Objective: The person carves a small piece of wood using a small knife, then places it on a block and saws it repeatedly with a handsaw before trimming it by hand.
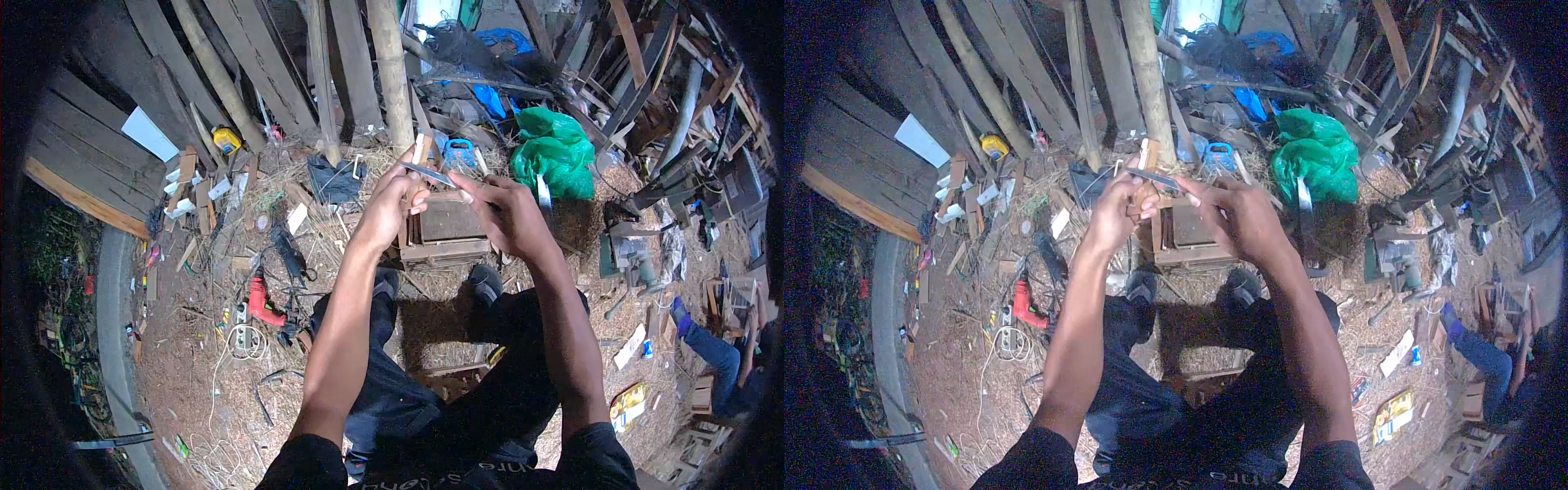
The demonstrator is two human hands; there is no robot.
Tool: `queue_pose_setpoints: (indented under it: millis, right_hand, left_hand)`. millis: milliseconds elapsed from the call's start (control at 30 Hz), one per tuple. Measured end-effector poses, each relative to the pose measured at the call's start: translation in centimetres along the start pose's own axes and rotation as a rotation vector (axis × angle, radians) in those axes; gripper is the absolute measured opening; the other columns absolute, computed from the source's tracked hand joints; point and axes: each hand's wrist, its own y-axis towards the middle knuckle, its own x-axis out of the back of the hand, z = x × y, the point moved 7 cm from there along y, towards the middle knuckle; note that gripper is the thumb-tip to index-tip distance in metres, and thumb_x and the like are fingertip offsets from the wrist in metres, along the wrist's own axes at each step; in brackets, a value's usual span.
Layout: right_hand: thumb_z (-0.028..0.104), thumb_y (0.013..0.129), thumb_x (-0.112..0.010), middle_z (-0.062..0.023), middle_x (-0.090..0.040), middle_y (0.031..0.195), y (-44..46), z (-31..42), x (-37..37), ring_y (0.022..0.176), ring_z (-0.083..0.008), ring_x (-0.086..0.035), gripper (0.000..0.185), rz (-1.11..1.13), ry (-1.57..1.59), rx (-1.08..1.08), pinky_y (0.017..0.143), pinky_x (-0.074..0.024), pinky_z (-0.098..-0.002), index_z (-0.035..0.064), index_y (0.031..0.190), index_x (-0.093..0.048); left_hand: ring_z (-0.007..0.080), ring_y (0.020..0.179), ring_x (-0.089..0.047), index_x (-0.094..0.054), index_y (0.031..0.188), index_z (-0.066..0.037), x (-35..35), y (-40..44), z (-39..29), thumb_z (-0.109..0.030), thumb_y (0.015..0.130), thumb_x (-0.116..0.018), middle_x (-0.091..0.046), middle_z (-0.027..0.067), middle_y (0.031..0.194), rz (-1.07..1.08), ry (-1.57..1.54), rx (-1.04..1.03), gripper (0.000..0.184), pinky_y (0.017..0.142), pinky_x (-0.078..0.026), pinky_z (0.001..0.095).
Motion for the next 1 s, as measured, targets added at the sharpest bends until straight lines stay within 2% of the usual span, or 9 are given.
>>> queue_pose_setpoints:
  millis: [167,267,300,400,467,700,800,900,1000]
  right_hand:
    - [0.006,0.089,-0.059,-0.0157,-0.056,0.078,0.3,0.4,0.8,0.068,-0.0232,-0.053,0.044,0.024,-0.111,-0.048,0.066,-0.0459,-0.0353,0.0168,0.131,-0.06]
    - [0.008,0.084,-0.058,-0.014,-0.06,0.08,0.1,0.8,0.8,0.064,-0.0333,-0.061,0.05,-0.096,-0.192,-0.002,0.061,-0.0489,-0.0433,0.0288,0.129,-0.061]
    - [0.009,0.085,-0.057,-0.0135,-0.061,0.08,-0.1,1.0,0.7,0.064,-0.033,-0.061,0.049,-0.102,-0.197,-0.002,0.06,-0.0493,-0.0433,0.029,0.13,-0.061]
    - [0.011,0.086,-0.057,-0.0122,-0.06,0.08,0.0,1.4,0.9,0.062,-0.0307,-0.06,0.048,-0.129,-0.214,0.011,0.059,-0.0488,-0.0407,0.0285,0.131,-0.06]
    - [0.008,0.087,-0.059,-0.0115,-0.057,0.078,-0.2,1.5,1.1,0.061,-0.0275,-0.056,0.047,-0.149,-0.225,0.006,0.057,-0.0458,-0.0359,0.0264,0.13,-0.061]
    - [0.011,0.088,-0.057,-0.0103,-0.055,0.075,-0.4,2.0,1.3,0.06,-0.0272,-0.056,0.045,-0.195,-0.263,-0.009,0.056,-0.0454,-0.036,0.0286,0.13,-0.061]
    - [0.01,0.089,-0.056,-0.0103,-0.055,0.076,-0.3,1.7,0.9,0.06,-0.0274,-0.056,0.045,-0.204,-0.271,-0.023,0.056,-0.0456,-0.0364,0.0285,0.13,-0.061]
    - [0.01,0.089,-0.056,-0.0108,-0.055,0.076,-0.3,1.6,0.8,0.06,-0.0274,-0.056,0.044,-0.217,-0.292,-0.046,0.057,-0.0459,-0.0366,0.028,0.129,-0.062]
    - [0.008,0.089,-0.057,-0.0118,-0.054,0.075,-0.1,1.6,0.8,0.06,-0.0248,-0.054,0.043,-0.21,-0.209,-0.049,0.058,-0.0454,-0.035,0.0251,0.129,-0.063]
  left_hand:
    - [0.0044,0.064,-0.037,-0.048,0.127,-0.003,-0.6,-0.2,-0.5,-0.031,0.102,-0.049,-0.045,-0.0054,0.081,-0.058,0.329,-0.133,0.037,0.057,-0.032,0.0212]
    - [0.0034,0.062,-0.036,-0.05,0.12,-0.003,-1.0,-0.2,-0.8,-0.032,0.102,-0.047,-0.044,-0.0062,0.077,-0.19,0.453,-0.291,0.034,0.055,-0.03,0.0205]
    - [0.0043,0.071,-0.042,-0.043,0.139,-0.002,-0.5,-0.2,-0.5,-0.02,0.103,-0.046,-0.051,-0.0023,0.085,-0.167,0.446,-0.232,0.04,0.063,-0.037,0.0209]
    - [0.0031,0.059,-0.038,-0.052,0.111,-0.002,-1.0,-0.4,-1.2,-0.031,0.102,-0.048,-0.047,-0.0046,0.075,-0.224,0.545,-0.36,0.03,0.052,-0.031,0.0216]
    - [0.003,0.059,-0.04,-0.054,0.107,-0.002,-1.4,-0.8,-1.5,-0.029,0.102,-0.049,-0.05,-0.0036,0.075,-0.25,0.555,-0.372,0.028,0.051,-0.033,0.0215]
    - [0.0022,0.058,-0.042,-0.057,0.098,-0.003,-1.1,-0.7,-1.4,-0.024,0.101,-0.052,-0.051,-0.0044,0.068,-0.335,0.647,-0.41,0.022,0.051,-0.035,0.0214]
    - [0.002,0.059,-0.043,-0.059,0.099,-0.002,-1.3,-0.7,-1.7,-0.023,0.101,-0.052,-0.05,-0.0053,0.066,-0.363,0.694,-0.415,0.022,0.052,-0.036,0.0212]
    - [0.0086,0.085,-0.055,-0.06,0.119,0.002,-1.7,-1.0,-2.0,-0.017,0.1,-0.052,-0.066,0.0054,0.091,-0.413,0.686,-0.368,0.028,0.077,-0.046,0.027]
    - [0.0083,0.092,-0.055,-0.059,0.123,0.001,-1.5,-0.8,-1.9,-0.021,0.1,-0.054,-0.066,0.0067,0.101,-0.411,0.735,-0.283,0.032,0.08,-0.046,0.0272]
